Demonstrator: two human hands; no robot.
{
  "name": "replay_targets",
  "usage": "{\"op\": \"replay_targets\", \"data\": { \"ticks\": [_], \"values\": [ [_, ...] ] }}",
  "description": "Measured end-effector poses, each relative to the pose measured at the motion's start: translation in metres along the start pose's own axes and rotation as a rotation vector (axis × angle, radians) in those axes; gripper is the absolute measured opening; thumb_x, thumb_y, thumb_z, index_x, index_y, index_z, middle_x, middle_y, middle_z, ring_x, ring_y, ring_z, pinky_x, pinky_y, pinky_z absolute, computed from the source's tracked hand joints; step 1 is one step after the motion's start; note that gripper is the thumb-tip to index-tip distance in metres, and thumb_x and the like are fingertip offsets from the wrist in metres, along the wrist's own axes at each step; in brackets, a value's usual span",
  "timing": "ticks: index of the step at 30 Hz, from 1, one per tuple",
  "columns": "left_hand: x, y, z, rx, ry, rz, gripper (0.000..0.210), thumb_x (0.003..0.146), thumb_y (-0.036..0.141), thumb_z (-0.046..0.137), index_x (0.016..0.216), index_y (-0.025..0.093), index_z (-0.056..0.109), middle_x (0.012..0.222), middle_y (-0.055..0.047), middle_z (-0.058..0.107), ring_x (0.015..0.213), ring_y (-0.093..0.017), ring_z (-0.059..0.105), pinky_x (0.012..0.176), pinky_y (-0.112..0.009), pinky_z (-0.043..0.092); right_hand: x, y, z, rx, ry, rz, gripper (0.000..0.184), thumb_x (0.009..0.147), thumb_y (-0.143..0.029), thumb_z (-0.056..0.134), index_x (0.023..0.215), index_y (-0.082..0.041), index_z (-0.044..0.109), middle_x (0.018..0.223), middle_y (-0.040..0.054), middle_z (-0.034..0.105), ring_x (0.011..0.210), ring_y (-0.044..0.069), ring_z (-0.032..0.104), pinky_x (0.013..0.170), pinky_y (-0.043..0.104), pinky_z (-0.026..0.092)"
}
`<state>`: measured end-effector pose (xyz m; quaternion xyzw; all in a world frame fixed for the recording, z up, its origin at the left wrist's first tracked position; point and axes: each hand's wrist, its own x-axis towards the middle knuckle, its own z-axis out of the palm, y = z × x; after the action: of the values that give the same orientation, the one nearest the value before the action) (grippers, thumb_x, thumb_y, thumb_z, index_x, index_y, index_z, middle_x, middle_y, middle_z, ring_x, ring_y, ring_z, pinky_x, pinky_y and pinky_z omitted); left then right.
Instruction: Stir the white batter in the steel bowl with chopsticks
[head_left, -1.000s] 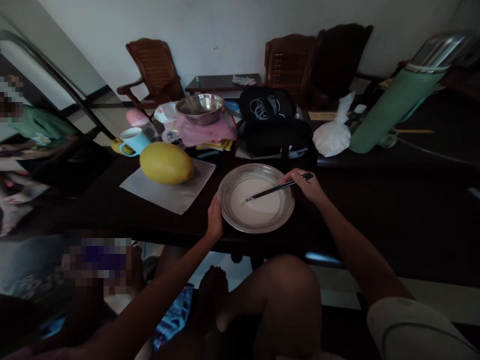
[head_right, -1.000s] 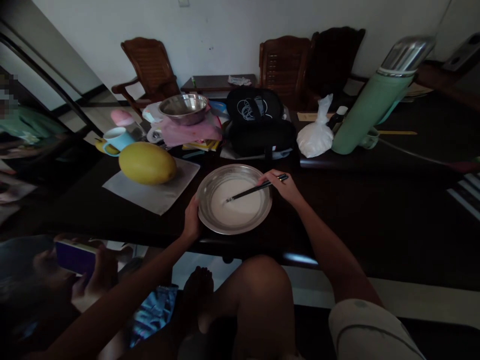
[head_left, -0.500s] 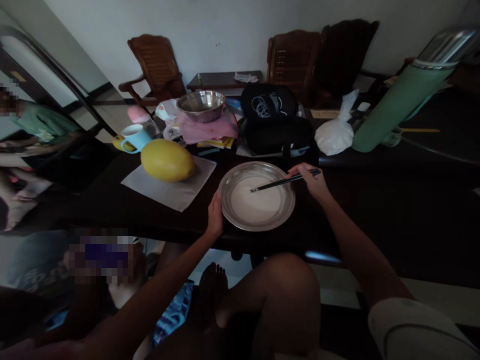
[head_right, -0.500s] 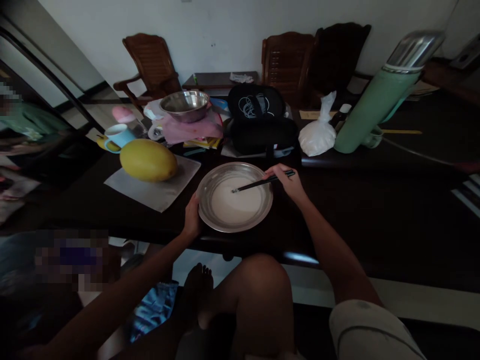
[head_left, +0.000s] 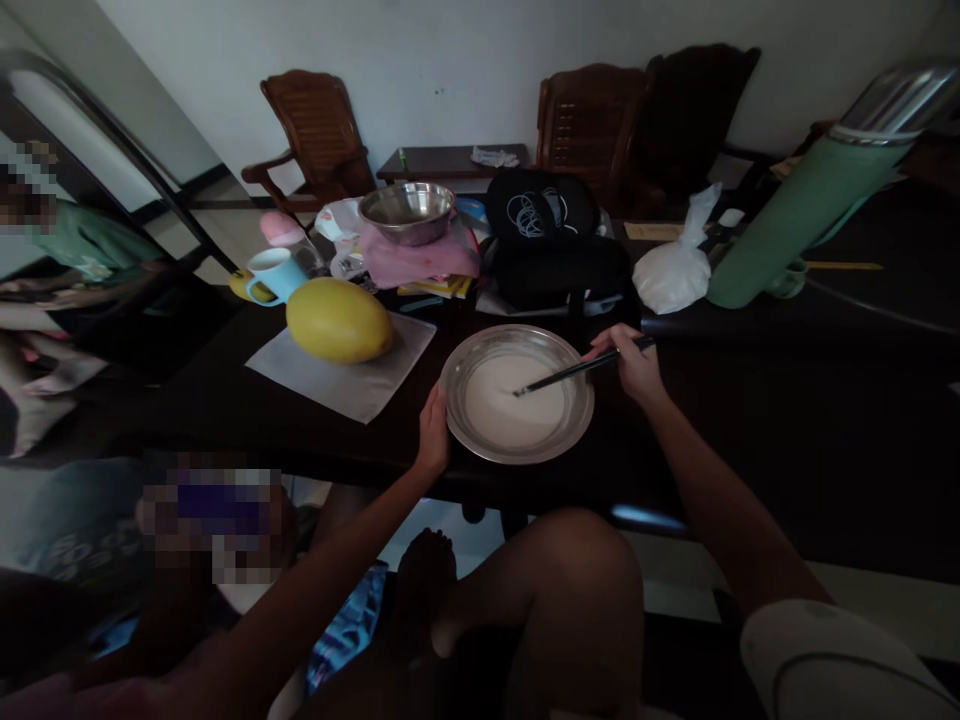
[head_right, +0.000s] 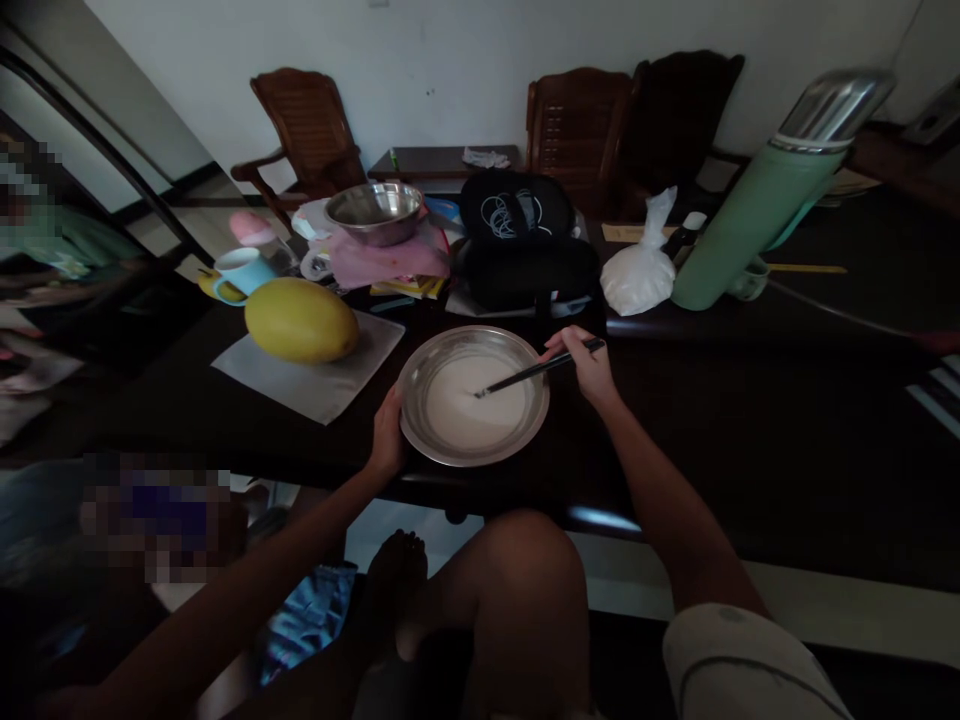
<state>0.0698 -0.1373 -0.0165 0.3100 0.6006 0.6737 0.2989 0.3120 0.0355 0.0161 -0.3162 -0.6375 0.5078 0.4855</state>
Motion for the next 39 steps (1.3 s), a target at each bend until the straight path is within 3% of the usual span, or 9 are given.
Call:
{"op": "replay_targets", "data": {
  "ticks": [3,7,10,13,19,25,30,35,39],
  "values": [
    [0.001,-0.001,-0.001,0.014,-0.006,0.015,0.041,0.090,0.040,0.051,0.119,0.014,0.067,0.129,-0.009,0.066,0.130,-0.027,0.052,0.114,-0.039,0.035,-0.001,0.003,0.001,0.010,-0.067,0.027,0.047,0.081,-0.067,0.056,0.070,-0.023,0.067,0.053,0.0017,0.068,0.052,0.020,0.065,0.058,0.034,0.053],
    [0.001,-0.002,-0.003,0.024,-0.023,0.033,0.043,0.090,0.043,0.051,0.118,0.015,0.067,0.132,-0.010,0.064,0.129,-0.027,0.053,0.114,-0.041,0.035,-0.004,0.000,0.004,-0.049,-0.190,0.035,0.042,0.084,-0.062,0.057,0.080,-0.023,0.071,0.070,0.0028,0.075,0.069,0.021,0.071,0.073,0.036,0.055],
    [0.001,-0.004,-0.005,0.022,-0.033,0.027,0.048,0.089,0.047,0.050,0.121,0.014,0.065,0.134,-0.011,0.063,0.129,-0.027,0.053,0.115,-0.042,0.034,-0.003,-0.001,0.003,-0.052,-0.110,0.002,0.040,0.085,-0.060,0.058,0.081,-0.023,0.072,0.075,0.0026,0.076,0.074,0.020,0.071,0.076,0.034,0.054],
    [0.002,-0.005,-0.006,0.022,-0.037,0.018,0.052,0.088,0.049,0.052,0.123,0.013,0.064,0.135,-0.012,0.062,0.130,-0.026,0.052,0.115,-0.041,0.033,-0.002,0.001,0.003,-0.011,-0.028,-0.007,0.042,0.085,-0.061,0.057,0.074,-0.022,0.069,0.062,0.0017,0.072,0.061,0.019,0.068,0.068,0.033,0.054],
    [0.002,-0.005,-0.006,-0.003,-0.025,0.011,0.052,0.085,0.052,0.056,0.121,0.015,0.066,0.134,-0.012,0.062,0.131,-0.028,0.052,0.116,-0.043,0.032,-0.004,0.001,0.007,-0.048,-0.183,-0.007,0.041,0.086,-0.060,0.056,0.077,-0.023,0.072,0.067,0.0027,0.074,0.069,0.022,0.071,0.072,0.036,0.055],
    [0.001,-0.003,-0.006,-0.044,-0.036,0.019,0.051,0.084,0.053,0.058,0.117,0.015,0.068,0.132,-0.012,0.064,0.129,-0.029,0.053,0.115,-0.045,0.032,-0.004,-0.001,0.009,0.001,-0.035,0.001,0.043,0.084,-0.062,0.057,0.070,-0.023,0.069,0.057,0.0020,0.070,0.056,0.021,0.067,0.064,0.035,0.055],
    [0.002,-0.007,-0.007,-0.073,-0.024,0.005,0.051,0.084,0.051,0.059,0.119,0.015,0.067,0.133,-0.012,0.063,0.130,-0.028,0.053,0.115,-0.044,0.033,-0.006,-0.004,0.012,-0.051,-0.179,-0.022,0.041,0.083,-0.062,0.058,0.076,-0.024,0.071,0.068,0.0038,0.075,0.068,0.023,0.071,0.073,0.037,0.056],
    [0.002,-0.007,-0.008,-0.082,-0.039,0.014,0.054,0.083,0.053,0.059,0.119,0.014,0.067,0.134,-0.013,0.062,0.131,-0.029,0.052,0.116,-0.043,0.032,-0.002,-0.001,0.004,-0.012,-0.036,-0.033,0.042,0.085,-0.061,0.056,0.071,-0.023,0.069,0.060,0.0024,0.072,0.059,0.021,0.068,0.065,0.035,0.054],
    [0.002,-0.008,-0.008,-0.100,-0.045,0.013,0.060,0.080,0.058,0.061,0.121,0.014,0.066,0.134,-0.013,0.062,0.131,-0.031,0.051,0.116,-0.045,0.032,-0.003,0.002,0.007,0.018,-0.148,-0.001,0.043,0.085,-0.062,0.056,0.071,-0.023,0.069,0.058,0.0024,0.071,0.057,0.021,0.066,0.065,0.035,0.054]
  ]
}}
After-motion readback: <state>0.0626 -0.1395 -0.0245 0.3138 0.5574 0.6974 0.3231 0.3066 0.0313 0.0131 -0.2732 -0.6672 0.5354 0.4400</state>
